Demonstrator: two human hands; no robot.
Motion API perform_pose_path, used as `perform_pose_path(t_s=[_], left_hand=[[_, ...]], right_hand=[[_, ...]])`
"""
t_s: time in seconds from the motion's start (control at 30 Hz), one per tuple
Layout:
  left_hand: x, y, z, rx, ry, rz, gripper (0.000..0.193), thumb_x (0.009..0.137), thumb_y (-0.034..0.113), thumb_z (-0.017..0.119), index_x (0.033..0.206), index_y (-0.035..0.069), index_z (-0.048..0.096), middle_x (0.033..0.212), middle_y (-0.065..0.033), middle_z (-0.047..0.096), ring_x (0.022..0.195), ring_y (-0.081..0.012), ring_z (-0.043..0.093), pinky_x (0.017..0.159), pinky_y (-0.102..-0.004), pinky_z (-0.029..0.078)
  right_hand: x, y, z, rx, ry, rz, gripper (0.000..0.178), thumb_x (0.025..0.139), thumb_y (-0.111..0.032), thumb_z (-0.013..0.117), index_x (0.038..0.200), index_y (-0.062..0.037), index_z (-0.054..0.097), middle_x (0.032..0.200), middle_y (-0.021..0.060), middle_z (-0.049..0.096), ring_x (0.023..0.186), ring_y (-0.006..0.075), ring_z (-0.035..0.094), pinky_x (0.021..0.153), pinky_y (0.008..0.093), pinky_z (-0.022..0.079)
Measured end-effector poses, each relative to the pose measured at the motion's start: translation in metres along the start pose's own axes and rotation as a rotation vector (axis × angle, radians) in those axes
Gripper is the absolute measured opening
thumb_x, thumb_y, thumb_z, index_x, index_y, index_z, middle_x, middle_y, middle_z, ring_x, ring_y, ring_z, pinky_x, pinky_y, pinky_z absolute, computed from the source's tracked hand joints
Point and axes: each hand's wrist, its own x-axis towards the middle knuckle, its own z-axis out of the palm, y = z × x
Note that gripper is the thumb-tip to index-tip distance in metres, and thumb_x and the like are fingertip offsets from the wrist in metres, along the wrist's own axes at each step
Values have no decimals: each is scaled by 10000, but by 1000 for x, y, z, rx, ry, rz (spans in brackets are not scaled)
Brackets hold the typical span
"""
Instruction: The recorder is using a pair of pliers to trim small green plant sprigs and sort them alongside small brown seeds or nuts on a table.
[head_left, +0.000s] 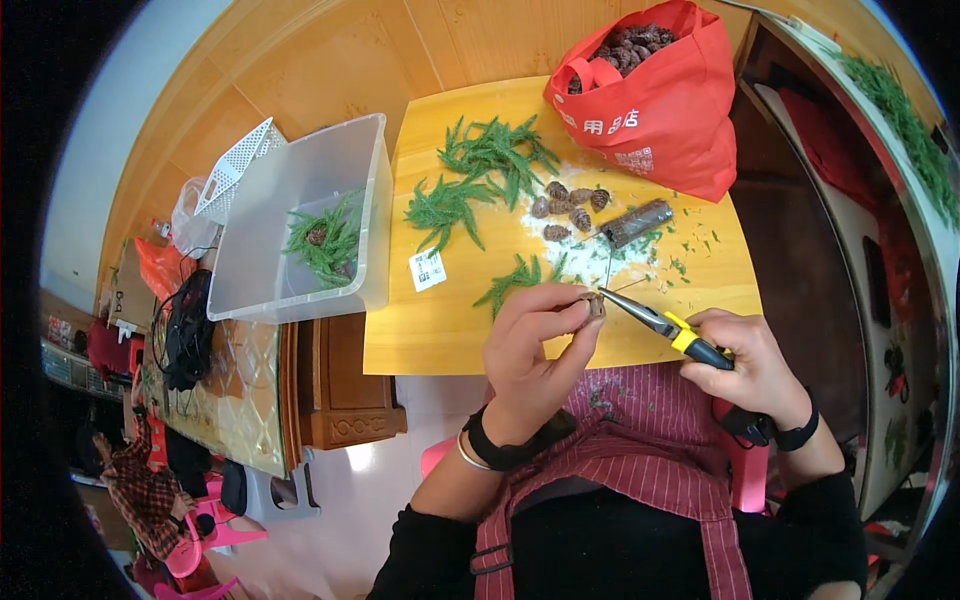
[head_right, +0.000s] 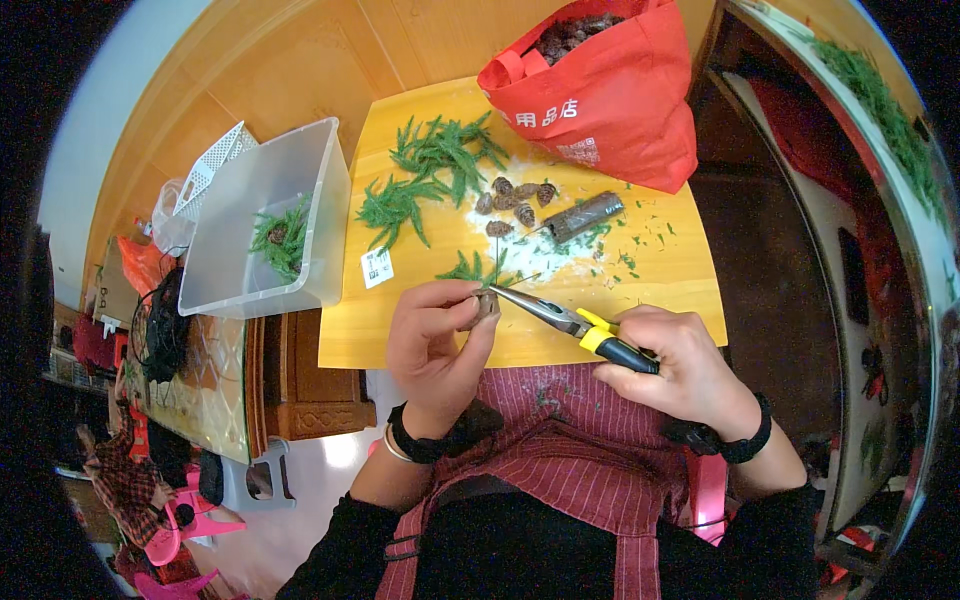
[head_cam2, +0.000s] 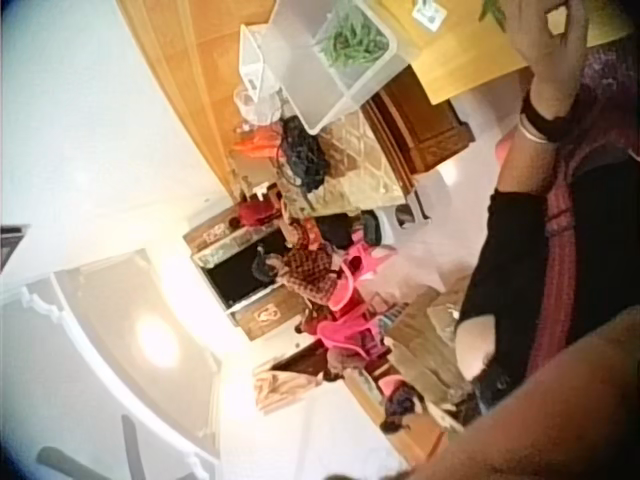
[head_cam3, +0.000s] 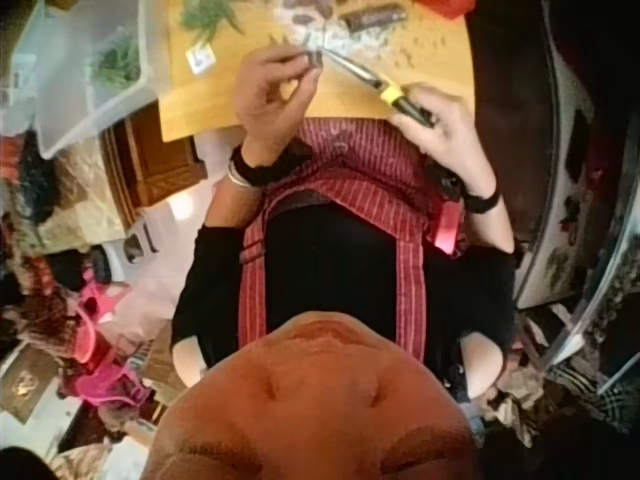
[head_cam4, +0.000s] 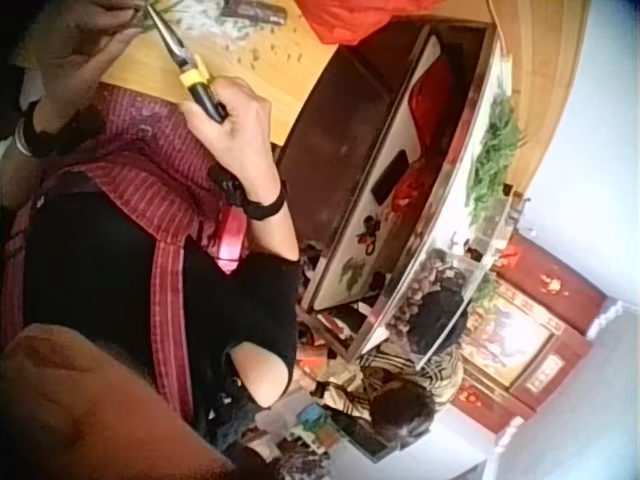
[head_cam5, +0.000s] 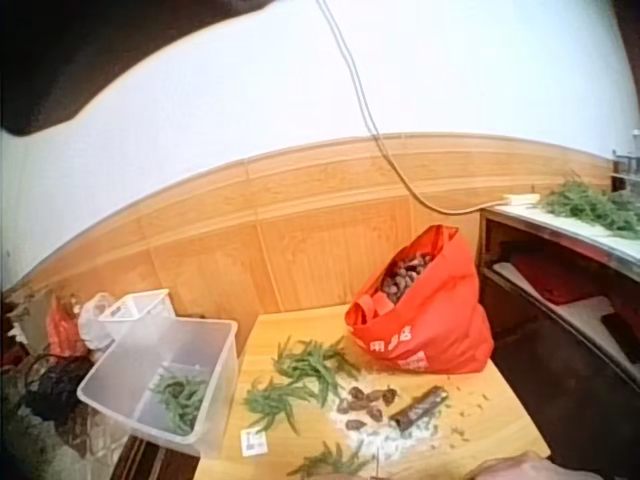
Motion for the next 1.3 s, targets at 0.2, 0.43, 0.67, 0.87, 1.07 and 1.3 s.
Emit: perform_pose_path(t_s=[0.2,0.43,0.67,0.87,1.07,1.3], left_hand=[[-1,-1,4,-316,85,-266,264,720,-153,590,923,-9,504,1034,-130,492,892,-160,542,790,-267,466],[-5,-3,8,-569,98,-504,286,733,-141,587,954,4,478,1010,-85,464,936,-147,538,778,-240,481],[-16,-2,12,-661,17,-845,246,744,-103,601,922,25,490,1014,-59,488,944,-150,543,827,-283,464],[-27,-13,26,-385,-127,-650,250,711,-8,688,894,52,528,945,-57,564,890,-126,543,707,-251,435],[-8,-25,10,101,-257,-99,328,617,110,774,864,73,562,905,-70,594,802,-206,551,663,-289,422],[-20,-53,-21,777,-487,-524,392,667,202,737,952,39,523,798,-141,584,750,-321,566,625,-359,447]], right_hand=[[-11,6,-7,216,79,95,251,738,-231,604,775,16,612,783,105,600,698,218,555,630,297,422],[-22,77,-3,-578,193,263,235,763,-171,591,799,54,535,817,194,568,731,343,550,652,368,441],[-14,80,3,-500,-11,429,202,771,-143,595,828,41,533,877,226,572,782,370,553,710,385,450],[16,35,32,620,45,238,262,889,-104,506,1125,6,485,1010,58,575,923,103,542,784,244,450],[43,31,56,795,5,195,293,904,-94,478,1177,1,436,1010,71,576,900,95,549,747,219,461],[53,30,52,821,136,182,189,902,-96,483,1068,-9,461,978,76,582,836,114,579,707,222,473]])
